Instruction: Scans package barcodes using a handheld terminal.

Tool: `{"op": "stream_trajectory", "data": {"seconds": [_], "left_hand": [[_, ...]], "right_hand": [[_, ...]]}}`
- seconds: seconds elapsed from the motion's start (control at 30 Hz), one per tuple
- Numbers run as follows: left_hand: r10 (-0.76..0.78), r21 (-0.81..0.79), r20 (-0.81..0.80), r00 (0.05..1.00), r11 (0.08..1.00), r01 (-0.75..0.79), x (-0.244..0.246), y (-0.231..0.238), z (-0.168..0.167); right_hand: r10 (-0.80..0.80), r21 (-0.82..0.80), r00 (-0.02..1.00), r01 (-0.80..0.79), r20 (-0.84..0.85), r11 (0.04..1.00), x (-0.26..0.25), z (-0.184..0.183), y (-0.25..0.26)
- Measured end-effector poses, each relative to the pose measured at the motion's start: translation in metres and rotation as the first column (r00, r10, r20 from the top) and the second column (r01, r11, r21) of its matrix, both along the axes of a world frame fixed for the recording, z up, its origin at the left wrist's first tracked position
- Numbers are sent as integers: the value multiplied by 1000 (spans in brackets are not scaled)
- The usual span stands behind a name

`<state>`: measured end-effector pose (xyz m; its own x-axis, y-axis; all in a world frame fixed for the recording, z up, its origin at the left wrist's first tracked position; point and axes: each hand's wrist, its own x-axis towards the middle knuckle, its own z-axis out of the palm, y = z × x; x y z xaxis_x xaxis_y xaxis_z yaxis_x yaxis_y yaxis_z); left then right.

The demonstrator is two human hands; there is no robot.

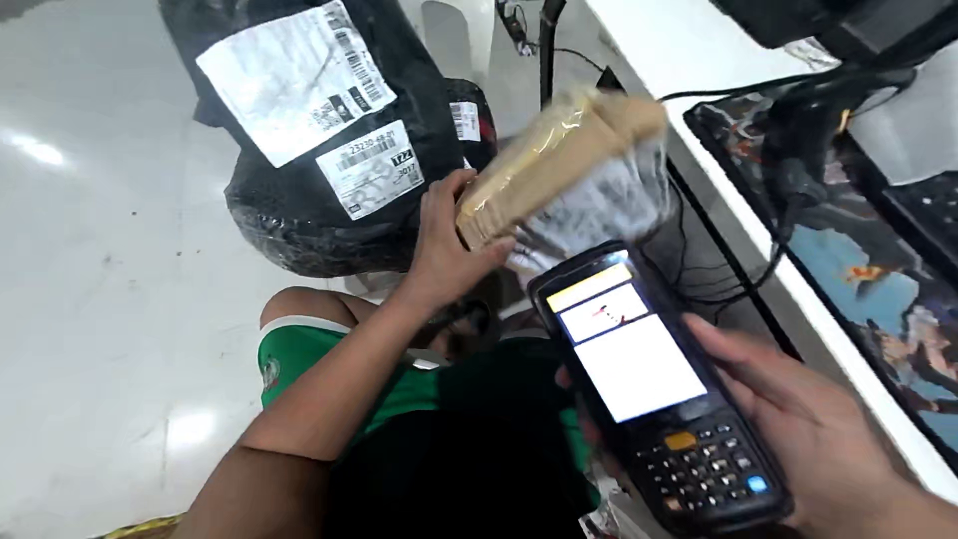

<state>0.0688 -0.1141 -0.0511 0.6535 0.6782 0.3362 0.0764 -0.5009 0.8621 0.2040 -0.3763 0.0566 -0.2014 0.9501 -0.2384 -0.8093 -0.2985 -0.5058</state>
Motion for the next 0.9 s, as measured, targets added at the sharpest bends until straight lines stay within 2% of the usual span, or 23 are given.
{"op": "stream_trajectory", "data": {"seconds": [0.1,0.23,0.3,0.43,0.57,0.63,0.7,0.77,0.83,0.9], "left_hand": [[-79,210,-120,990,972,103,-39,1,11],[-128,288,-280,951,934,210,-95,12,23],[-128,245,-326,937,945,215,-127,20,34],[-47,74,-400,915,994,83,-176,49,72],[43,77,-438,898,997,-10,-196,105,114],[44,55,-424,905,998,-23,-197,141,129],[-9,-58,-379,925,998,-14,-190,172,137],[-178,-256,-302,937,962,100,-178,199,133],[-330,-392,-260,908,895,213,-170,216,123],[-365,-410,-250,897,879,243,-166,220,116]], "right_hand": [[60,-67,995,-65,-73,996,-20,-2,14],[94,-71,991,-102,-100,992,-38,-7,35],[104,-53,986,-112,-127,992,-42,-9,41],[74,-89,997,-76,-19,993,-41,-9,48],[50,-172,980,-16,193,985,-25,-6,54],[94,-239,946,-18,310,971,-15,-4,57],[161,-320,845,13,510,947,-5,0,60],[236,-365,643,73,729,928,8,5,63],[275,-334,377,102,885,937,28,13,66],[296,-297,26,101,955,949,48,29,71]]}}
